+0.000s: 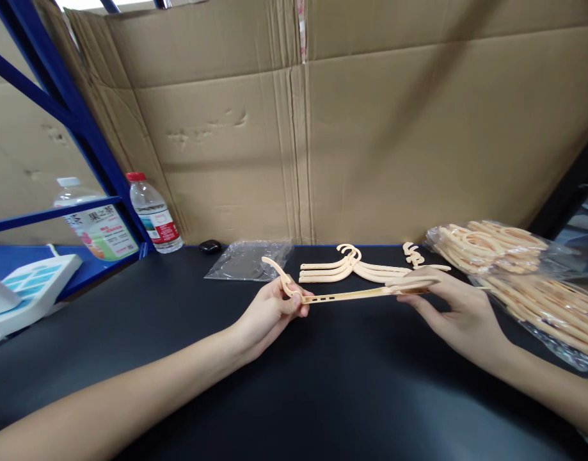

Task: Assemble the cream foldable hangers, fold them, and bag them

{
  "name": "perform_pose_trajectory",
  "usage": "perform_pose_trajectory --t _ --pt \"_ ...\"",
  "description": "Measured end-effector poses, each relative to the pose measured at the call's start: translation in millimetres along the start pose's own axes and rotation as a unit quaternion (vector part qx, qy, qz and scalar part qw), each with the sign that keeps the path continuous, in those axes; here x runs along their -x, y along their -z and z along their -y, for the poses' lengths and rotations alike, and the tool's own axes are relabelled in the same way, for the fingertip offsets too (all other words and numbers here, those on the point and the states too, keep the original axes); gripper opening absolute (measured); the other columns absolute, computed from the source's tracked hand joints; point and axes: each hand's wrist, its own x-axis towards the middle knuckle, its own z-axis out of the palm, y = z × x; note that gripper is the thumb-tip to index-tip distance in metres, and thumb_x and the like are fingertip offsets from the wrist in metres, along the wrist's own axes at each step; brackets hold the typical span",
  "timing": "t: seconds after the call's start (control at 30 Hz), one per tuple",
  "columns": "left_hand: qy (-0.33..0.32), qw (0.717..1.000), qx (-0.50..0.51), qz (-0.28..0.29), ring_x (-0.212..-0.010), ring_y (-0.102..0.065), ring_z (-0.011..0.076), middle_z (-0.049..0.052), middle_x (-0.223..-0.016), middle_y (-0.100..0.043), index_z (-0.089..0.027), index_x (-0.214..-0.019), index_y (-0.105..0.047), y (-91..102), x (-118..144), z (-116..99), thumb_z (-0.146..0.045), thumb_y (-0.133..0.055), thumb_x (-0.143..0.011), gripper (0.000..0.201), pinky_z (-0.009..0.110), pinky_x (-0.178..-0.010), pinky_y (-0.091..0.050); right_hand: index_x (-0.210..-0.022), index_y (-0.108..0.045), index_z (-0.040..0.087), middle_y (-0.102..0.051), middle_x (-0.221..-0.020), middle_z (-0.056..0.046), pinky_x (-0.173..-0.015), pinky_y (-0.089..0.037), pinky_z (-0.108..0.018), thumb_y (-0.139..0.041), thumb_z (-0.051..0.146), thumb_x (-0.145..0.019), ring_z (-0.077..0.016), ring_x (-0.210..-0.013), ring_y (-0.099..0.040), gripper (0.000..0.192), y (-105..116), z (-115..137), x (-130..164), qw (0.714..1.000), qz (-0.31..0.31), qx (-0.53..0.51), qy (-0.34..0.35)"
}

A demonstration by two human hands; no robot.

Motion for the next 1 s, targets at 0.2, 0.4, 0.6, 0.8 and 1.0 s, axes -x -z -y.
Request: perform_pose_trajectory --t 0.2,0.4,0.6,0.8,1.0 --pt "-0.02 0.999 -0.013 -0.023 -0.053 -0.051 0.0082 -0.003 -0.062 -0.061 -0.017 -0.069 -0.044 -3.0 1.8 1.0 -0.001 -0.066 -0.062 0.029 0.02 -0.056 -0.037 -0.092 -0.064 0.026 -0.07 -0.087 -0.002 -0.076 -0.055 -0.034 -0.059 0.017 -0.085 -0.0196 -0.082 -0.067 0.012 -0.3 4.5 -0.2 0.999 0.002 -0.024 0.025" --pt "-0.016 0.998 -0.033 -0.042 -0.054 -0.053 0.0083 -0.002 -0.06 -0.061 -0.016 -0.068 -0.046 -5.2 5.0 -0.1 -0.003 -0.068 -0.065 0.026 0.02 -0.057 -0.039 -0.093 -0.064 0.025 -0.071 -0.089 -0.002 -0.076 -0.055 -0.033 -0.061 0.016 -0.084 -0.0186 -0.08 -0.067 0.012 -1.4 4.7 1.2 0.999 -0.013 -0.021 0.023" --pt "-0.021 0.997 -0.049 -0.062 -0.057 -0.059 0.009 0.0 -0.061 -0.064 -0.014 -0.066 -0.053 -5.6 5.3 -1.8 -0.008 -0.074 -0.069 0.022 0.019 -0.058 -0.046 -0.092 -0.064 0.023 -0.071 -0.089 -0.005 -0.075 -0.057 -0.035 -0.061 0.02 -0.085 -0.021 -0.081 -0.067 0.008 -1.2 4.9 4.9 1.0 -0.015 -0.019 0.005" --pt "-0.013 0.996 -0.017 -0.081 -0.07 -0.067 0.0123 0.003 -0.074 -0.069 -0.012 -0.069 -0.059 -10.3 7.1 -1.1 -0.015 -0.081 -0.066 0.022 0.021 -0.069 -0.054 -0.096 -0.066 0.023 -0.07 -0.09 -0.005 -0.069 -0.06 -0.034 -0.061 0.031 -0.085 -0.0195 -0.07 -0.068 0.015 -2.4 3.2 7.2 0.994 -0.031 -0.029 -0.097" --pt "-0.02 0.995 -0.021 -0.095 -0.077 -0.069 0.0144 0.005 -0.085 -0.07 -0.012 -0.076 -0.064 -18.4 14.1 -2.4 -0.023 -0.083 -0.066 0.024 0.022 -0.075 -0.055 -0.097 -0.067 0.021 -0.071 -0.083 -0.005 -0.052 -0.06 -0.027 -0.063 0.037 -0.083 -0.0161 -0.057 -0.066 0.022 -4.6 0.0 4.0 0.982 -0.049 -0.069 -0.171"
